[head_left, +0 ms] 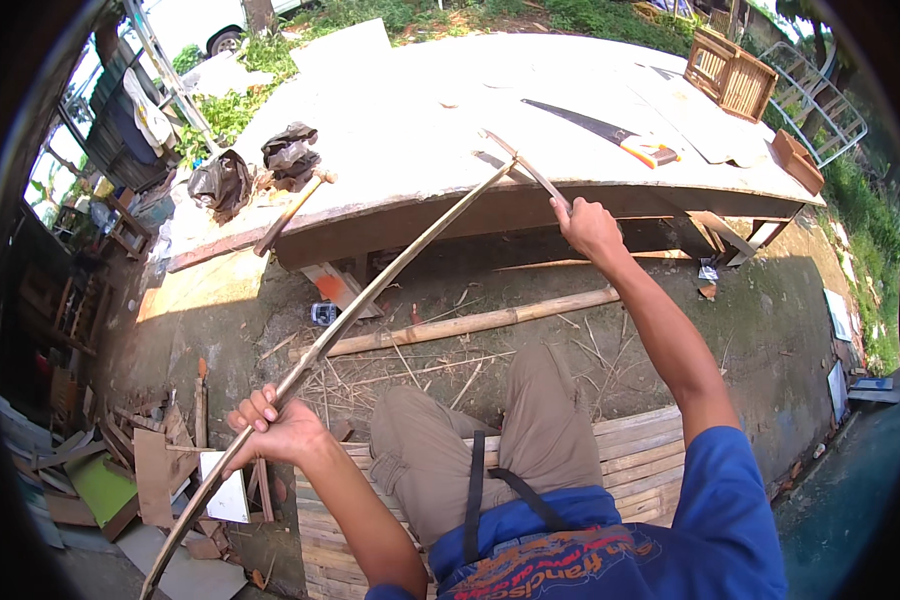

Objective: The person uses a machete to shave and shape a long wooden plank, repeatedly scraping along its edges and surfaces. The person rotates the plank to work different sides and occasionally inspects the cut edges.

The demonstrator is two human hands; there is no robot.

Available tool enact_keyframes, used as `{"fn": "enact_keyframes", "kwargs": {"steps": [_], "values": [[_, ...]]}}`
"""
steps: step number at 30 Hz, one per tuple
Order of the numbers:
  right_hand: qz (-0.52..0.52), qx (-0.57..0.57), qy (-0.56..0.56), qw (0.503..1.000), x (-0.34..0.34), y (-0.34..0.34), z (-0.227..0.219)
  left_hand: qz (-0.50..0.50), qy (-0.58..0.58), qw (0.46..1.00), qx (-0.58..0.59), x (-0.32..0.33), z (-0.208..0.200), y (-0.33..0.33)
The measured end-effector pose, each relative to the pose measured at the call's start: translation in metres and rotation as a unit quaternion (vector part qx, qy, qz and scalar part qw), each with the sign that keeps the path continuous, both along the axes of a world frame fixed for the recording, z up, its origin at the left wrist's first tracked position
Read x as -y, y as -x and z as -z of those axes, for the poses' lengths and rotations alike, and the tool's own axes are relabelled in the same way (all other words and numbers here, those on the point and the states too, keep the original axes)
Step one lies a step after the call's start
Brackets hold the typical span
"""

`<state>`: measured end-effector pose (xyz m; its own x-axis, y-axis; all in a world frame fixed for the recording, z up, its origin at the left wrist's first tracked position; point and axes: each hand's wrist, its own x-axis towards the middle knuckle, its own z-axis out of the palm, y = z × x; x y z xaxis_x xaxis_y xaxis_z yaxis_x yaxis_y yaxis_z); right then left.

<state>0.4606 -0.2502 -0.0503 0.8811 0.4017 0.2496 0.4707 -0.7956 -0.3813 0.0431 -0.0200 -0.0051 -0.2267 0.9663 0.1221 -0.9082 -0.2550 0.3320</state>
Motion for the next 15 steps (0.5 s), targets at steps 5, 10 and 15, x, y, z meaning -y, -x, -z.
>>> {"fn": "enact_keyframes", "kwargs": {"steps": [5, 10, 15], "values": [[-0.124, 0.023, 0.030, 0.992, 0.002, 0.032, 0.006, -0.011, 0.019, 1.000, 0.005, -0.009, 0.000, 0.003], [-0.083, -0.039, 0.011, 0.996, -0.005, 0.023, 0.002, -0.018, 0.037, 0.999, -0.008, -0.008, 0.001, 0.006], [0.056, -0.050, -0.055, 0.996, 0.019, -0.021, 0.024, -0.011, 0.047, 0.998, -0.041, -0.023, 0.016, -0.001]]}}
